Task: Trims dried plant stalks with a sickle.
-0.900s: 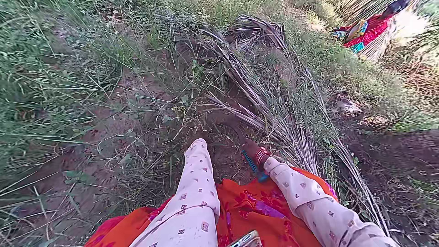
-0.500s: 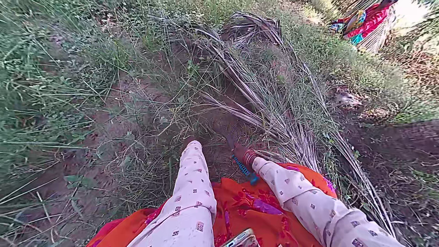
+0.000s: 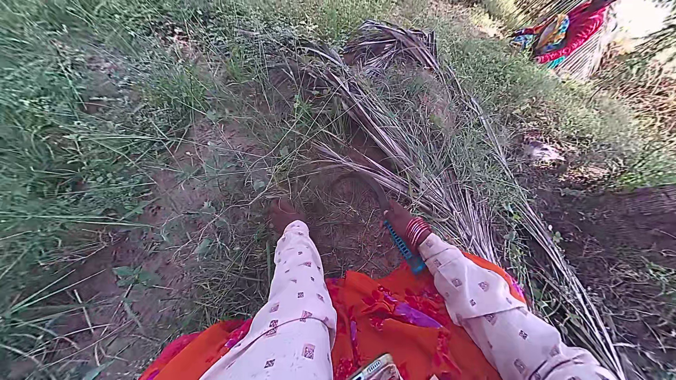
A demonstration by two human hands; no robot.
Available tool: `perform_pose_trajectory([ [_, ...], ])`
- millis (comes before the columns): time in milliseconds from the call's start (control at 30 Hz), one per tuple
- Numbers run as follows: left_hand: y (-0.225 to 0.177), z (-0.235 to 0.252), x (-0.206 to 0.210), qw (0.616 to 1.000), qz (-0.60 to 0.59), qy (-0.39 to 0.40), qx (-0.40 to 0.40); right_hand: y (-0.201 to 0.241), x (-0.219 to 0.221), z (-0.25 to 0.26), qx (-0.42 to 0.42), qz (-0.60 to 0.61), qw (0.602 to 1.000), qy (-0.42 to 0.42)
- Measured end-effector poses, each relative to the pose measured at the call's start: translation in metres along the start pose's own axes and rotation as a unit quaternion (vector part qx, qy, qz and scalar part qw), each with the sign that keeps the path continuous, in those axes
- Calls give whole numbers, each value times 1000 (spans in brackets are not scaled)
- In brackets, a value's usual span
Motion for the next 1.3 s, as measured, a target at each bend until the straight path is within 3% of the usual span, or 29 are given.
perform_pose_trajectory([
  [33,3,23,22,990,110,23,87,2,-3,-1,0,-14,1000,6],
  [67,10,50,50,968,150,-52,194,2,-6,-1,0,-33,999,18],
  [100,9,65,72,942,236,-22,238,1,-10,-2,-2,-49,998,30],
  [200,-2,58,105,865,416,150,235,-6,-17,-7,-8,-69,996,51],
  [300,0,45,112,868,405,169,233,-9,-27,-12,-7,-101,993,51],
  [400,-2,41,115,844,419,195,271,-8,-40,-18,-15,-121,992,37],
  [467,-7,38,110,858,385,189,282,-9,-50,-19,-35,-126,991,30],
  [633,-7,38,88,914,332,147,183,-14,-63,-12,-79,-160,984,30],
  [767,9,53,89,916,346,124,164,-12,-60,-6,-63,-185,980,33],
  [1100,5,44,85,909,353,123,186,-22,-19,21,6,-156,981,111],
  [1300,3,46,86,909,350,122,191,-18,-31,16,21,-179,977,117],
])
Point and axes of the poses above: each hand's wrist, its own z-axis towards the middle knuckle, its own x-axis out of the palm, y = z × x, the point moved 6 cm from there along z, towards the middle knuckle, and after that the axes turned 1 degree about y, right-handed, at the moved point
